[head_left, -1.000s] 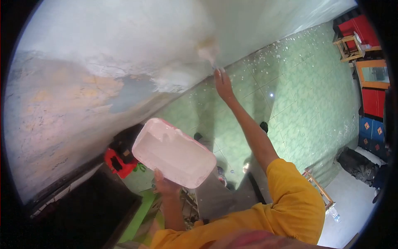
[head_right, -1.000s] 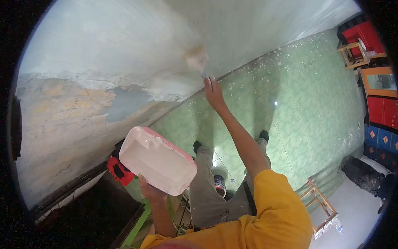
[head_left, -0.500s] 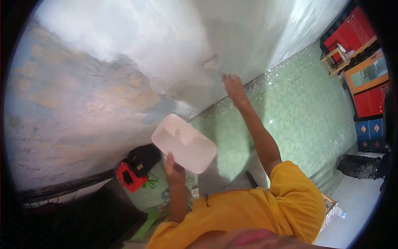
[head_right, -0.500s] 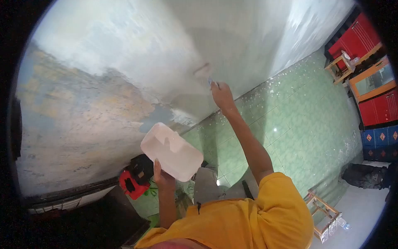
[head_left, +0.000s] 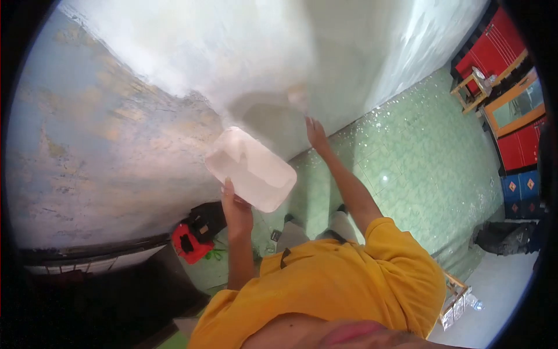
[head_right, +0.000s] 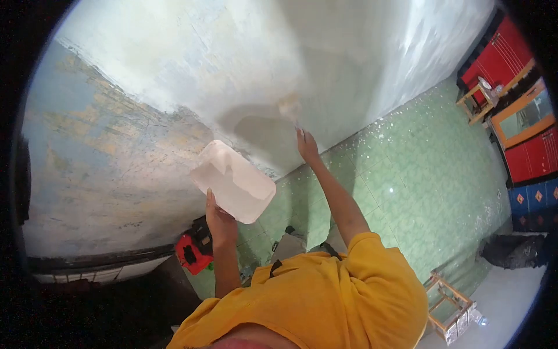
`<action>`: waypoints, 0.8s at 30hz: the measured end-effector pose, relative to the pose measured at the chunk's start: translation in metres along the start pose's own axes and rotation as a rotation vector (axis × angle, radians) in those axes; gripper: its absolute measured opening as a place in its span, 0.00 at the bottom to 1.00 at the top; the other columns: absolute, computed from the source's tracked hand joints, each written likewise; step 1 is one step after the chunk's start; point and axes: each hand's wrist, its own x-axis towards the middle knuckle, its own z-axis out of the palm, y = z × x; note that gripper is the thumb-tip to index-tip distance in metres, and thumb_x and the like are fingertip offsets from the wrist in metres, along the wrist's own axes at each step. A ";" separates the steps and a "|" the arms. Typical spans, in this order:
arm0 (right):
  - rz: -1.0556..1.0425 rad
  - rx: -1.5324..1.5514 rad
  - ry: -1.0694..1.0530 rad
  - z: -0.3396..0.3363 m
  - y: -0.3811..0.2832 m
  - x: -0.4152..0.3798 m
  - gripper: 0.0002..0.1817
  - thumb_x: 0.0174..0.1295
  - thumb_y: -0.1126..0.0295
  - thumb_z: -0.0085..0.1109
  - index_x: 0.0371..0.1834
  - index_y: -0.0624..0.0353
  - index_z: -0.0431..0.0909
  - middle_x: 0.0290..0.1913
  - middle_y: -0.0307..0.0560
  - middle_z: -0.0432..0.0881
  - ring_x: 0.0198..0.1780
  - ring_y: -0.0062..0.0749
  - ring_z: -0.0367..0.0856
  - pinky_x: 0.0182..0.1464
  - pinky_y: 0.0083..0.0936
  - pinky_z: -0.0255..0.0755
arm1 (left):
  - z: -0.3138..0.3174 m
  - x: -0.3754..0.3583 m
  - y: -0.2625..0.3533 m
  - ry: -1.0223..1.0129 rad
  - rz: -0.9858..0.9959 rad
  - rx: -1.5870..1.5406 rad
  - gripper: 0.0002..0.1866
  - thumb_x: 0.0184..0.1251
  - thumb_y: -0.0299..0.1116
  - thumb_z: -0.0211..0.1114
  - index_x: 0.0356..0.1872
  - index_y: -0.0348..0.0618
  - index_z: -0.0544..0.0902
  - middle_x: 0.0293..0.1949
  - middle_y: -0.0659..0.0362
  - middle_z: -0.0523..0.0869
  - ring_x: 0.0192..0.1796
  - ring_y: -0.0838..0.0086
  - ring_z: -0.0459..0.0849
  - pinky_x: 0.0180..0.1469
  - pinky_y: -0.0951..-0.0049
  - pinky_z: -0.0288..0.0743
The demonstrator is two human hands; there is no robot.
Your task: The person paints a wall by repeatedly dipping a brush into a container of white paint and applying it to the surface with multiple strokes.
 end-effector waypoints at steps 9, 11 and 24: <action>0.346 -0.077 -0.225 -0.066 -0.092 0.010 0.25 0.68 0.53 0.45 0.43 0.69 0.79 0.43 0.70 0.81 0.48 0.64 0.79 0.51 0.45 0.71 | 0.062 -0.008 -0.014 0.039 0.074 -0.011 0.25 0.71 0.48 0.58 0.63 0.47 0.68 0.54 0.61 0.79 0.54 0.74 0.80 0.49 0.69 0.76; 0.298 0.099 -0.225 -0.082 -0.137 0.039 0.24 0.67 0.54 0.46 0.42 0.69 0.79 0.40 0.67 0.82 0.45 0.62 0.80 0.49 0.43 0.71 | 0.074 -0.008 -0.018 0.081 0.036 0.042 0.25 0.69 0.50 0.60 0.60 0.48 0.69 0.52 0.61 0.80 0.52 0.75 0.81 0.45 0.70 0.76; -0.142 0.399 -0.205 -0.269 -0.313 0.018 0.15 0.72 0.65 0.51 0.45 0.67 0.80 0.29 0.42 0.81 0.29 0.17 0.76 0.30 0.19 0.69 | 0.160 -0.012 -0.034 0.048 0.124 0.032 0.26 0.66 0.52 0.63 0.55 0.48 0.68 0.44 0.61 0.79 0.41 0.78 0.80 0.38 0.76 0.73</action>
